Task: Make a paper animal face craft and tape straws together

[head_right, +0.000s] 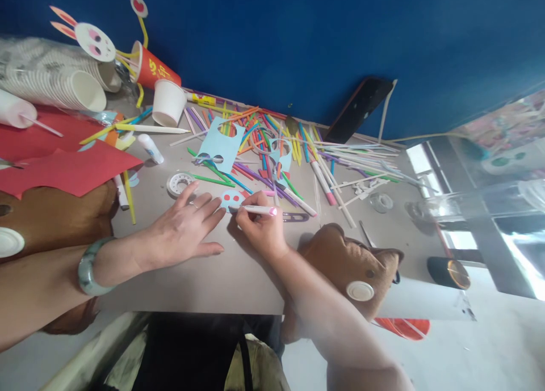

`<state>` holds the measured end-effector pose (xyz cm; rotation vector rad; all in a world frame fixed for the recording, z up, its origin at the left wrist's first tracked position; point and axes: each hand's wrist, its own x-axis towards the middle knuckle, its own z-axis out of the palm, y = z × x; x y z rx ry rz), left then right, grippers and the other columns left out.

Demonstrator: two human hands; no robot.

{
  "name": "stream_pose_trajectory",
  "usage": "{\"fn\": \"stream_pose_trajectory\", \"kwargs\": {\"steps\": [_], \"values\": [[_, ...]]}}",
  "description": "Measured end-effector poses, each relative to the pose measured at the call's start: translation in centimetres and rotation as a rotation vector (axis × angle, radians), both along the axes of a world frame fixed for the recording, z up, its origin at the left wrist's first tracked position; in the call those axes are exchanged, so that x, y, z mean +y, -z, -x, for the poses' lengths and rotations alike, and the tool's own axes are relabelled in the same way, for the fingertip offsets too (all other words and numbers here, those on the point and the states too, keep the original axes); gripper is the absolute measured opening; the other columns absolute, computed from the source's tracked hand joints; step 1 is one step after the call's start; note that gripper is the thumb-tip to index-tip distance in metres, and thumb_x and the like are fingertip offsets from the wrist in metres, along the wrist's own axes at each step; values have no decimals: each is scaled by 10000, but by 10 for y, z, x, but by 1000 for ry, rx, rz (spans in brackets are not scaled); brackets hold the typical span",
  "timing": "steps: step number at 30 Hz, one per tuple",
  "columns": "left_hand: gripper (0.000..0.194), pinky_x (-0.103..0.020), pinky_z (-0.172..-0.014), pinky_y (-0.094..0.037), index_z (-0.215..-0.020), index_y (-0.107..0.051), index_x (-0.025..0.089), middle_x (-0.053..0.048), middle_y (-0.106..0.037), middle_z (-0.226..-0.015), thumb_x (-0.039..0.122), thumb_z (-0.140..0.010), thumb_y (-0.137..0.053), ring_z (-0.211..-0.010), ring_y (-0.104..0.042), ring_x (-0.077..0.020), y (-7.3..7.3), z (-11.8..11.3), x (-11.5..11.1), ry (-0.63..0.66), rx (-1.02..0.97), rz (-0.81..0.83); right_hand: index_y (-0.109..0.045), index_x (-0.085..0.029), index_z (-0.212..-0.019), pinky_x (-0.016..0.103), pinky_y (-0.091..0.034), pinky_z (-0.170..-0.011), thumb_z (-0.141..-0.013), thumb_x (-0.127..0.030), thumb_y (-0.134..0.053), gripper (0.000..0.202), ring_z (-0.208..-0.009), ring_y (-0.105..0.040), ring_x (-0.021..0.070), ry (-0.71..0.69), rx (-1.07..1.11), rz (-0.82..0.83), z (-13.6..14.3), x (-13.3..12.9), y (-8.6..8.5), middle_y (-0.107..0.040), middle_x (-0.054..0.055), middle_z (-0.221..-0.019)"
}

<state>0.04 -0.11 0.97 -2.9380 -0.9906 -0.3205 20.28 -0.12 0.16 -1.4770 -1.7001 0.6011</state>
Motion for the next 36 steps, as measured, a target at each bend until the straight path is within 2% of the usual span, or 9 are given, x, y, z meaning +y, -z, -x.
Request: {"fn": "stream_pose_trajectory", "kwargs": {"steps": [7,18,36], "values": [[626,-575,-1168,-176,-1215,-600,67,-167,-639,-1132,597,-893,-518,-1153,-539,-331,0,0,0,-3,12,-32,-518,-218,-699,259,-380,-504,-725,-180,-580,78,-499,-453,115,19,-2,2,1,0,-3,-518,-50,-550],[624,-580,-1152,-205,-1192,-611,61,-175,-635,-1109,600,-896,-506,-1132,-551,-331,-1,0,1,-1,7,-12,-499,-236,-671,302,-448,-571,-709,-171,-574,106,-534,-495,143,64,-6,-20,0,1,-2,-531,-45,-549],[592,-595,-1148,-208,-1192,-609,73,-176,-638,-1120,579,-892,-535,-1132,-549,-329,-3,0,1,0,-10,9,-500,-228,-672,266,-388,-497,-701,-182,-566,85,-491,-469,125,68,-5,9,1,1,-5,-521,-49,-531]]}}
